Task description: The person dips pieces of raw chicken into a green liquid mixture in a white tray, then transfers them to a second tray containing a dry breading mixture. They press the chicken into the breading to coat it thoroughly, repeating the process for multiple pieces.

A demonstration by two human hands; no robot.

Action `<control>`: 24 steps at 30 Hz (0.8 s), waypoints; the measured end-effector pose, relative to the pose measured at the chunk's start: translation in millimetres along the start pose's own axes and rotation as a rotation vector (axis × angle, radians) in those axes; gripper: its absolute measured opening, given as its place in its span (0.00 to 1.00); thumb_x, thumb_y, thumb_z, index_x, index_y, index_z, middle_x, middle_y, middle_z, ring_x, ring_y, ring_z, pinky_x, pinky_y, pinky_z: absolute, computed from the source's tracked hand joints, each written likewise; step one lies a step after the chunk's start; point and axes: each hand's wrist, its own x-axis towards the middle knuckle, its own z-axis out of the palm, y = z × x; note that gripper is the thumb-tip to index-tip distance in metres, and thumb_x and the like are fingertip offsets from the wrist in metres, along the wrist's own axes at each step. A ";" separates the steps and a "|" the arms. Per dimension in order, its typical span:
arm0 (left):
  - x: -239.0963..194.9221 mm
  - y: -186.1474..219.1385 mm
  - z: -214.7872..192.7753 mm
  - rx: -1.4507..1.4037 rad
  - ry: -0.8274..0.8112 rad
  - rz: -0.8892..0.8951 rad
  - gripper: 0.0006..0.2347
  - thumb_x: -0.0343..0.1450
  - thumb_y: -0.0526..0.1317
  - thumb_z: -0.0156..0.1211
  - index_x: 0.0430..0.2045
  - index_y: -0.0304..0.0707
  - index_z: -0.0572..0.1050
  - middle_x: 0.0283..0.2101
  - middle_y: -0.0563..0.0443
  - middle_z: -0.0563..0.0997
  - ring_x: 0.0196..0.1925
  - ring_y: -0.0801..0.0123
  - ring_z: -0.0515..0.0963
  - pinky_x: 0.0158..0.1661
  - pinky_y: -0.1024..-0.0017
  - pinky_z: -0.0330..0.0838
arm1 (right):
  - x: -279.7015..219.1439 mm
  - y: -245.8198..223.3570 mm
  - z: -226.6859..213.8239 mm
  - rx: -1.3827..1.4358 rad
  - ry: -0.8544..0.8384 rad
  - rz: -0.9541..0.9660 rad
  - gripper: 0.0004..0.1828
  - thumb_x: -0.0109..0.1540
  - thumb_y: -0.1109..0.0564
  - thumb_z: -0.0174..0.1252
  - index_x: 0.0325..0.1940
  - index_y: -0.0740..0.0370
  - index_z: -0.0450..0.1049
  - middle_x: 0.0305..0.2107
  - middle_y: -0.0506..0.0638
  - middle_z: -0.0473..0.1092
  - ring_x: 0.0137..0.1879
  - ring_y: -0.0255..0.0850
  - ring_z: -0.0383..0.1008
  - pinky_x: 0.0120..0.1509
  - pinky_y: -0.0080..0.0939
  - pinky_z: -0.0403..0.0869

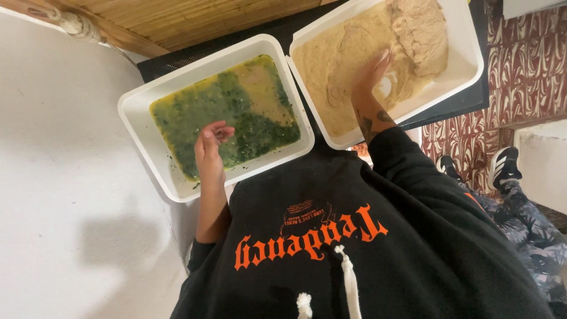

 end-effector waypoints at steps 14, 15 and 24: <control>1.9 -2.7 10.2 -0.026 -0.041 0.009 0.26 0.76 0.60 0.40 0.46 0.34 0.74 0.41 0.45 0.82 0.44 0.65 0.80 0.46 0.72 0.72 | 3.6 -56.9 -42.1 0.433 -0.512 -0.010 0.37 0.70 0.39 0.29 0.74 0.70 0.53 0.72 0.63 0.52 0.79 0.53 0.50 0.82 0.47 0.52; 1.4 -2.8 10.6 -0.029 -0.040 0.009 0.26 0.76 0.60 0.40 0.46 0.34 0.74 0.41 0.45 0.82 0.44 0.65 0.80 0.46 0.72 0.72 | 8.6 -49.6 -42.3 0.431 -0.513 -0.011 0.37 0.70 0.39 0.29 0.74 0.70 0.53 0.72 0.63 0.52 0.79 0.53 0.50 0.82 0.47 0.52; -13.9 -0.5 9.6 -0.008 -0.005 -0.008 0.25 0.77 0.59 0.38 0.47 0.34 0.74 0.42 0.45 0.82 0.44 0.65 0.81 0.46 0.72 0.71 | -4.9 -60.5 -23.4 -1.037 -0.667 -0.985 0.40 0.69 0.53 0.44 0.80 0.71 0.38 0.76 0.59 0.31 0.82 0.54 0.29 0.86 0.60 0.38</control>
